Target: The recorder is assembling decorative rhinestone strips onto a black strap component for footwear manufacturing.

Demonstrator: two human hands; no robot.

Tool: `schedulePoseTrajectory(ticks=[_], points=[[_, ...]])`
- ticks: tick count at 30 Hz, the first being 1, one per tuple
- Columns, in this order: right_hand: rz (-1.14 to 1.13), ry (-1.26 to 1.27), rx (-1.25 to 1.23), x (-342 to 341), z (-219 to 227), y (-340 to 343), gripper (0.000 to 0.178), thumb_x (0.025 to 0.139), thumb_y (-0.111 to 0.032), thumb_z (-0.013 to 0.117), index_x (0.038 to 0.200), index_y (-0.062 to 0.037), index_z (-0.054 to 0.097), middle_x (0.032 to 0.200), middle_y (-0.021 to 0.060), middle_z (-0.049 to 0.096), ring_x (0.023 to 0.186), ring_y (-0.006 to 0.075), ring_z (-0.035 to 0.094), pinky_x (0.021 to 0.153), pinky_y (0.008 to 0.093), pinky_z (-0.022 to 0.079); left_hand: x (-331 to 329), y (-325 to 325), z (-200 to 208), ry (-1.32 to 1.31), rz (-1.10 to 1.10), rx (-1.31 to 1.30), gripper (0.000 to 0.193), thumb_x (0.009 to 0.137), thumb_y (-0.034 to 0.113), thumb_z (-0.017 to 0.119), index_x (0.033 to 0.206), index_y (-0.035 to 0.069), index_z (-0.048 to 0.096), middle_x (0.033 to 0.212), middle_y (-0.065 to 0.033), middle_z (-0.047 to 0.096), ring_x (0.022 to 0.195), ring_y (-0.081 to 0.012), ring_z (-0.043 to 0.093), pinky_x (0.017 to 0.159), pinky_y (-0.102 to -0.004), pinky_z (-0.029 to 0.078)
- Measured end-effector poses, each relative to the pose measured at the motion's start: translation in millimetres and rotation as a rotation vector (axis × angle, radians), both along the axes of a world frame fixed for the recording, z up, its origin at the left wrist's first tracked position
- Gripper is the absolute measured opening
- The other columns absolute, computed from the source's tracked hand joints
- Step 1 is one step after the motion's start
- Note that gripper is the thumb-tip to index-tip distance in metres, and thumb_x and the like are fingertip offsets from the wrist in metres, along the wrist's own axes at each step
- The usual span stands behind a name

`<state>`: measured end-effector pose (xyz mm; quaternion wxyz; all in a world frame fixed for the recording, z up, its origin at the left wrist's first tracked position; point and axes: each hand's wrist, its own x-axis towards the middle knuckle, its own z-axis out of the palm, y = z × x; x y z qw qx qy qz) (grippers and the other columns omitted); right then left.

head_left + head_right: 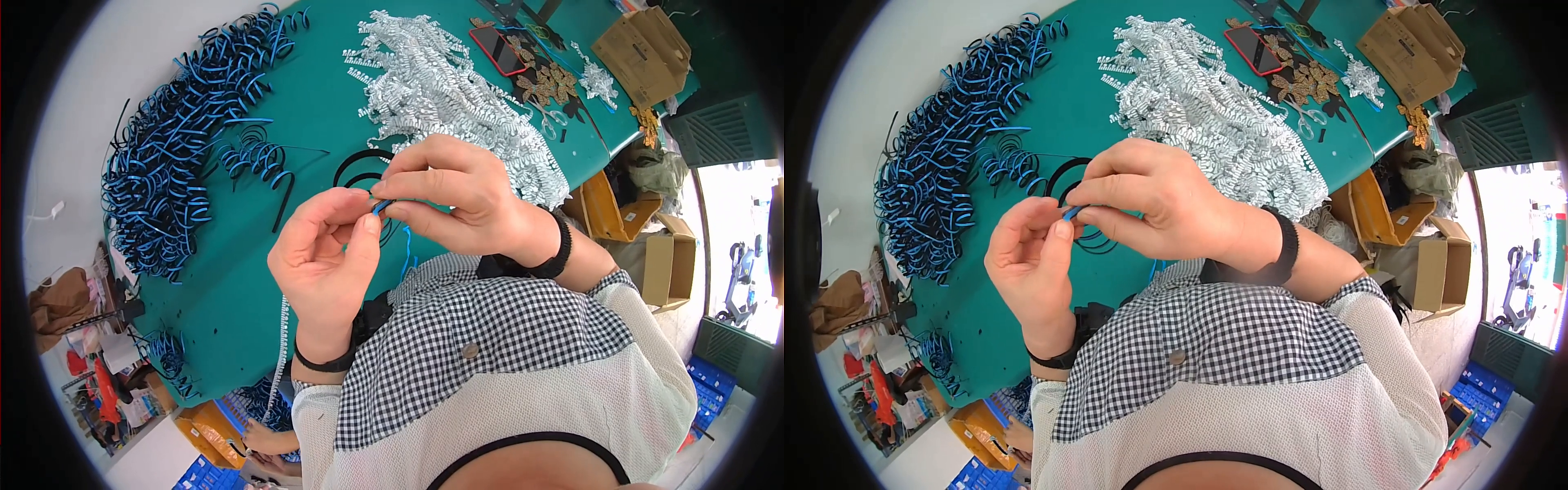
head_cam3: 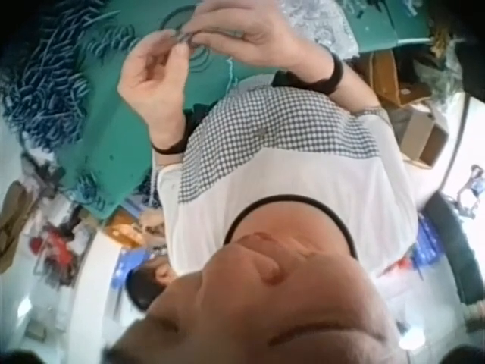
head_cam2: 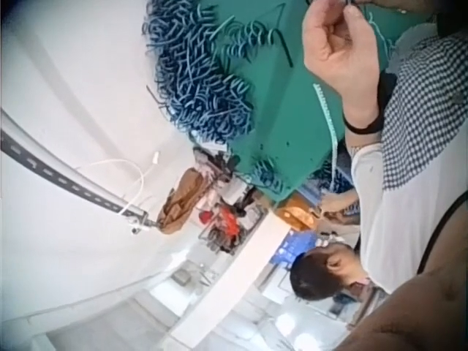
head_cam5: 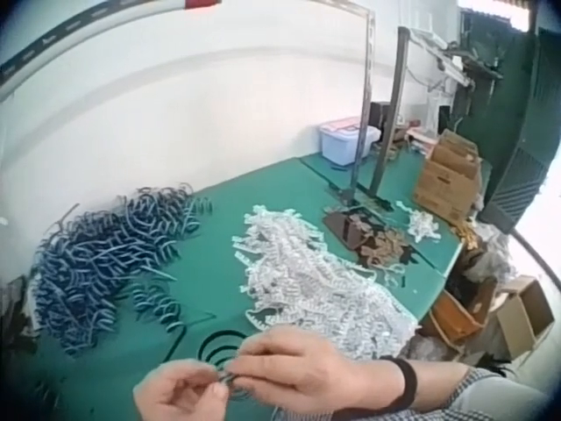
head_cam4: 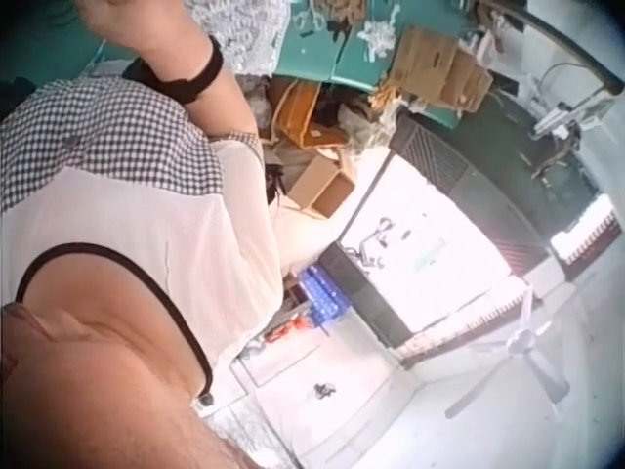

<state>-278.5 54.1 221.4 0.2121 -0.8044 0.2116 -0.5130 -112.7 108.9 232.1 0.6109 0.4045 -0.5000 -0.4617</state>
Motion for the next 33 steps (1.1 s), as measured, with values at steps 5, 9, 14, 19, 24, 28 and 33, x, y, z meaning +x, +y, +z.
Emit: schedulePoseTrajectory(ticks=[5, 9, 14, 19, 24, 28, 33], points=[[-0.084, -0.024, -0.052, 6.2, 4.8, 0.5, 0.026, 0.068, -0.010, 0.071, 0.093, -0.0060, 0.065, 0.085, 0.0091, 0.062, 0.066, 0.0235, 0.058, 0.056, 0.0312, 0.048, -2.3, -0.4, 6.0, 0.015, 0.030, 0.001, 0.021, 0.077, -0.010, 0.059, 0.098, -0.007, 0.057, 0.094, -0.0117, 0.061, 0.081, -0.0147, 0.061, 0.074, -0.0253, 0.052], [-0.154, 0.012, -0.044, 5.5, 15.8, 4.0, 0.027, 0.065, -0.004, 0.072, 0.090, -0.0035, 0.063, 0.097, 0.0142, 0.063, 0.068, 0.0220, 0.060, 0.057, 0.0298, 0.049, -2.5, -1.9, 10.8, 0.042, 0.030, -0.037, 0.020, 0.078, -0.010, 0.060, 0.097, -0.007, 0.058, 0.093, -0.0116, 0.062, 0.081, -0.0145, 0.061, 0.074, -0.0251, 0.051], [-0.223, 0.041, -0.228, 7.9, 18.6, 4.4, 0.026, 0.063, -0.003, 0.072, 0.086, -0.0041, 0.062, 0.097, 0.0134, 0.064, 0.066, 0.0221, 0.059, 0.057, 0.0290, 0.049, -7.0, -4.2, 16.2, 0.093, 0.018, 0.003, 0.017, 0.079, -0.007, 0.060, 0.096, -0.007, 0.059, 0.087, -0.0107, 0.063, 0.078, -0.0145, 0.062, 0.072, -0.0247, 0.052], [-0.283, -0.019, -0.397, 13.2, 20.5, -1.2, 0.025, 0.063, -0.006, 0.071, 0.086, -0.0038, 0.061, 0.092, 0.0108, 0.063, 0.068, 0.0229, 0.058, 0.055, 0.0292, 0.049, -10.3, -3.2, 21.6, 0.105, 0.043, -0.022, 0.017, 0.081, -0.006, 0.059, 0.098, -0.007, 0.060, 0.085, -0.0107, 0.064, 0.077, -0.0149, 0.063, 0.071, -0.0252, 0.053], [-0.252, 0.004, -0.417, 10.8, 29.9, -0.3, 0.025, 0.063, -0.005, 0.071, 0.085, -0.0026, 0.061, 0.090, 0.0121, 0.064, 0.069, 0.0247, 0.060, 0.054, 0.0298, 0.051, -11.3, 1.0, 22.7, 0.089, 0.047, -0.098, 0.020, 0.081, -0.007, 0.059, 0.100, -0.007, 0.059, 0.089, -0.0120, 0.065, 0.079, -0.0151, 0.063, 0.072, -0.0261, 0.053], [-0.224, -0.007, -0.386, 7.7, 35.9, 0.9, 0.025, 0.063, -0.006, 0.072, 0.084, -0.0026, 0.061, 0.088, 0.0123, 0.065, 0.069, 0.0253, 0.061, 0.054, 0.0300, 0.051, -13.8, 2.8, 27.0, -0.001, 0.094, -0.140, 0.025, 0.081, -0.008, 0.059, 0.105, -0.007, 0.057, 0.092, -0.0137, 0.065, 0.082, -0.0152, 0.063, 0.075, -0.0265, 0.053], [-0.183, 0.006, -0.326, 0.2, 45.0, 3.5, 0.022, 0.063, -0.005, 0.071, 0.082, -0.0045, 0.061, 0.087, 0.0098, 0.066, 0.068, 0.0240, 0.062, 0.055, 0.0299, 0.051, -17.7, 7.3, 32.0, -0.075, 0.082, -0.194, 0.029, 0.080, -0.009, 0.058, 0.109, -0.007, 0.055, 0.093, -0.0148, 0.065, 0.084, -0.0152, 0.063, 0.076, -0.0265, 0.052]])
